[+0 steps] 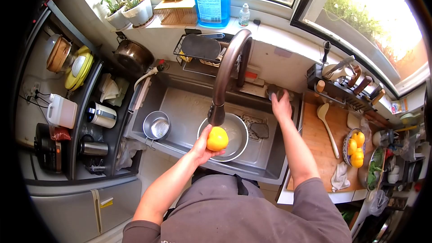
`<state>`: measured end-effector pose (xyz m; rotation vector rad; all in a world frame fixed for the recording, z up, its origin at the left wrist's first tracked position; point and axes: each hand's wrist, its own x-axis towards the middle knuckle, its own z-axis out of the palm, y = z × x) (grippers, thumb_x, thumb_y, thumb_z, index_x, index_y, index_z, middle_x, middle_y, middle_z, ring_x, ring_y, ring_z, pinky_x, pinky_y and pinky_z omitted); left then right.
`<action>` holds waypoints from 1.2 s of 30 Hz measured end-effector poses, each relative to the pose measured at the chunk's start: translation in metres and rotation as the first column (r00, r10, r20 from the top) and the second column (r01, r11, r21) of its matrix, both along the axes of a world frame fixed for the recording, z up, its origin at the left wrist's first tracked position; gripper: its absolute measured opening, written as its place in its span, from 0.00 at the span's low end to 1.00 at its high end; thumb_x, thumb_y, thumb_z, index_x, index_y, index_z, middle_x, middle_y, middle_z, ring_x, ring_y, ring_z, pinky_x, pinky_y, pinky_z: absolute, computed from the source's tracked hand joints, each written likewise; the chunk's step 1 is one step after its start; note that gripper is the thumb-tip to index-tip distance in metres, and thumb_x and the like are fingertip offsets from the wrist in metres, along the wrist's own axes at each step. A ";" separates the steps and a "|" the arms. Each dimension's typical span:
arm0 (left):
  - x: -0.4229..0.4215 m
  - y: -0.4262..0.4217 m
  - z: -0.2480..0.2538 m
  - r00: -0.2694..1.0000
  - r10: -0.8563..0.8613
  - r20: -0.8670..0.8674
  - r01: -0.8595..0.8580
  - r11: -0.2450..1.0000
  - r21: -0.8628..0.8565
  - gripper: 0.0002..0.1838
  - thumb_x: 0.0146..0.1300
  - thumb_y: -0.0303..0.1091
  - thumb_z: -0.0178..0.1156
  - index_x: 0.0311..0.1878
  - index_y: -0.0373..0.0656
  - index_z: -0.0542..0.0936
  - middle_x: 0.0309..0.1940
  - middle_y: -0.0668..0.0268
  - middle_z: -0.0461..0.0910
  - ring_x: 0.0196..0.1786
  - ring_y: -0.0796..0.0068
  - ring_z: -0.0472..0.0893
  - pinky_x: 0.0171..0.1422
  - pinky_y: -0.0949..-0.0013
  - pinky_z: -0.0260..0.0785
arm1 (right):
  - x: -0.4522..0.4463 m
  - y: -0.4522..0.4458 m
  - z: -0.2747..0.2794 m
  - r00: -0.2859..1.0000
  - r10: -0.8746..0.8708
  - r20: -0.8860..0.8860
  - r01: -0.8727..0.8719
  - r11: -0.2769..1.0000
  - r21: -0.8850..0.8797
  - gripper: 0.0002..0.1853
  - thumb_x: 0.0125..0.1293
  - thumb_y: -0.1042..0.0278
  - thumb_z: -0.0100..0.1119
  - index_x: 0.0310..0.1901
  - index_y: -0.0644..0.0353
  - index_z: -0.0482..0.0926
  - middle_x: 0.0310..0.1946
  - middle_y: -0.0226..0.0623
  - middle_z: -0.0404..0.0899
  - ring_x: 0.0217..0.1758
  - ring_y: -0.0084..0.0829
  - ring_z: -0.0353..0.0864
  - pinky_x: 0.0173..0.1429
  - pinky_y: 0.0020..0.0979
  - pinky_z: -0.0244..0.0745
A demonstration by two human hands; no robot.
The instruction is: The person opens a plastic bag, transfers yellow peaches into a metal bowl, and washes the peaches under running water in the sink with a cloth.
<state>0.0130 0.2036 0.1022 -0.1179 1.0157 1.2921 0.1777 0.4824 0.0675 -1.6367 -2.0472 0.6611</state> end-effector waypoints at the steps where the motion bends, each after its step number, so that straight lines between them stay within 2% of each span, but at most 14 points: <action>1: 0.000 0.000 0.000 1.000 0.003 0.000 -0.003 1.000 -0.001 0.32 0.60 0.62 0.49 0.56 0.45 0.65 0.44 0.58 0.75 0.44 0.61 0.78 0.45 0.58 0.75 | -0.007 0.007 0.014 0.999 0.010 0.036 -0.009 0.999 -0.034 0.38 0.57 0.42 0.50 0.62 0.61 0.58 0.50 0.54 0.73 0.55 0.51 0.72 0.58 0.41 0.66; 6: -0.001 0.000 0.002 0.998 0.045 -0.044 -0.047 0.998 -0.050 0.31 0.60 0.61 0.50 0.55 0.45 0.66 0.47 0.60 0.74 0.47 0.65 0.77 0.44 0.58 0.75 | -0.035 0.033 0.036 0.914 0.161 0.373 -0.070 0.967 -0.246 0.39 0.60 0.41 0.46 0.64 0.64 0.55 0.49 0.55 0.74 0.55 0.49 0.73 0.58 0.41 0.66; 15: -0.001 -0.009 -0.007 0.991 0.042 -0.125 -0.052 0.995 -0.084 0.30 0.60 0.59 0.53 0.56 0.46 0.66 0.48 0.62 0.74 0.50 0.65 0.76 0.48 0.57 0.74 | -0.049 0.045 0.021 0.848 0.196 0.492 -0.059 0.958 -0.281 0.29 0.64 0.45 0.40 0.55 0.64 0.68 0.48 0.51 0.76 0.52 0.45 0.76 0.56 0.41 0.69; 19: -0.001 -0.007 -0.009 0.991 0.033 -0.128 -0.048 0.992 -0.114 0.30 0.60 0.58 0.54 0.57 0.47 0.65 0.50 0.63 0.73 0.51 0.65 0.75 0.49 0.56 0.73 | -0.048 0.044 0.017 0.857 0.162 0.489 -0.031 0.964 -0.265 0.32 0.65 0.43 0.40 0.56 0.67 0.65 0.48 0.53 0.75 0.52 0.46 0.76 0.55 0.42 0.69; 21: 0.001 -0.005 -0.005 0.982 0.031 -0.185 -0.052 0.992 -0.112 0.30 0.60 0.58 0.54 0.58 0.50 0.64 0.51 0.64 0.71 0.52 0.65 0.74 0.50 0.54 0.72 | -0.040 0.038 0.030 0.967 0.129 0.219 0.008 0.846 -0.533 0.32 0.63 0.43 0.42 0.57 0.66 0.63 0.48 0.55 0.75 0.52 0.47 0.76 0.55 0.42 0.69; 23: 0.001 -0.002 -0.002 0.982 0.017 -0.187 -0.037 0.994 -0.103 0.30 0.60 0.57 0.54 0.58 0.51 0.63 0.51 0.64 0.71 0.52 0.65 0.74 0.50 0.53 0.72 | -0.023 0.015 0.007 0.973 0.082 0.218 -0.038 0.980 -0.197 0.33 0.61 0.46 0.44 0.61 0.61 0.57 0.44 0.55 0.77 0.50 0.49 0.76 0.53 0.43 0.70; 24: 0.000 0.000 -0.001 0.981 0.014 -0.193 -0.034 0.994 -0.099 0.29 0.60 0.57 0.54 0.59 0.51 0.63 0.52 0.64 0.70 0.52 0.65 0.74 0.50 0.52 0.71 | -0.013 -0.001 -0.018 0.999 -0.012 0.034 0.014 0.998 -0.059 0.31 0.59 0.48 0.48 0.58 0.60 0.60 0.42 0.55 0.77 0.48 0.52 0.76 0.51 0.45 0.70; 25: -0.001 0.001 -0.001 0.981 0.012 -0.193 -0.031 0.995 -0.098 0.29 0.60 0.57 0.54 0.59 0.51 0.63 0.52 0.64 0.70 0.52 0.65 0.74 0.50 0.52 0.71 | -0.005 -0.029 -0.020 0.995 -0.095 -0.025 0.092 0.989 -0.119 0.28 0.58 0.50 0.50 0.54 0.60 0.62 0.41 0.54 0.77 0.46 0.52 0.76 0.50 0.46 0.70; 28: 0.000 -0.001 -0.004 0.983 0.009 -0.184 -0.028 0.994 -0.103 0.28 0.60 0.56 0.54 0.58 0.51 0.63 0.51 0.64 0.71 0.52 0.64 0.74 0.49 0.52 0.71 | 0.021 -0.104 -0.112 0.961 0.262 0.092 -0.193 0.868 -0.457 0.30 0.56 0.46 0.55 0.53 0.60 0.65 0.39 0.52 0.77 0.42 0.51 0.78 0.49 0.42 0.72; 29: 0.000 -0.001 -0.007 0.983 0.012 -0.185 -0.036 0.991 -0.128 0.28 0.60 0.56 0.54 0.57 0.51 0.63 0.50 0.64 0.71 0.52 0.64 0.74 0.49 0.52 0.71 | 0.025 -0.132 -0.156 0.929 0.315 0.193 -0.215 0.885 -0.412 0.31 0.56 0.48 0.57 0.55 0.61 0.64 0.41 0.49 0.78 0.39 0.47 0.80 0.43 0.42 0.76; 31: 0.001 -0.001 -0.007 0.981 0.006 -0.192 -0.037 0.987 -0.157 0.28 0.60 0.56 0.54 0.57 0.51 0.64 0.50 0.64 0.71 0.52 0.64 0.74 0.50 0.51 0.71 | 0.018 -0.163 -0.136 0.987 0.115 -0.116 -0.157 0.475 -0.866 0.28 0.58 0.56 0.54 0.56 0.60 0.61 0.45 0.48 0.76 0.37 0.42 0.82 0.37 0.43 0.79; 32: 0.001 -0.002 -0.004 0.979 0.005 -0.206 -0.042 0.984 -0.172 0.28 0.60 0.56 0.54 0.56 0.49 0.64 0.49 0.64 0.71 0.50 0.65 0.75 0.47 0.54 0.72 | 0.014 -0.170 -0.141 0.987 0.108 -0.122 -0.159 0.472 -0.867 0.28 0.58 0.56 0.54 0.56 0.60 0.61 0.45 0.48 0.76 0.37 0.42 0.82 0.37 0.43 0.79; 34: 0.002 -0.006 0.000 0.975 -0.004 -0.224 -0.041 0.980 -0.197 0.28 0.60 0.56 0.54 0.56 0.48 0.65 0.48 0.63 0.71 0.48 0.67 0.75 0.44 0.56 0.74 | 0.008 -0.184 -0.151 0.936 -0.246 -0.250 -0.127 0.427 -0.895 0.23 0.59 0.66 0.48 0.57 0.61 0.62 0.41 0.47 0.77 0.30 0.38 0.82 0.27 0.38 0.80; 36: 0.000 -0.008 0.003 0.970 -0.021 -0.244 -0.027 0.981 -0.194 0.28 0.60 0.56 0.54 0.55 0.47 0.65 0.48 0.63 0.71 0.48 0.67 0.75 0.44 0.56 0.74 | 0.008 -0.183 -0.139 0.932 -0.256 -0.255 -0.149 0.373 -0.916 0.21 0.59 0.69 0.45 0.55 0.61 0.64 0.38 0.47 0.77 0.29 0.38 0.82 0.28 0.37 0.80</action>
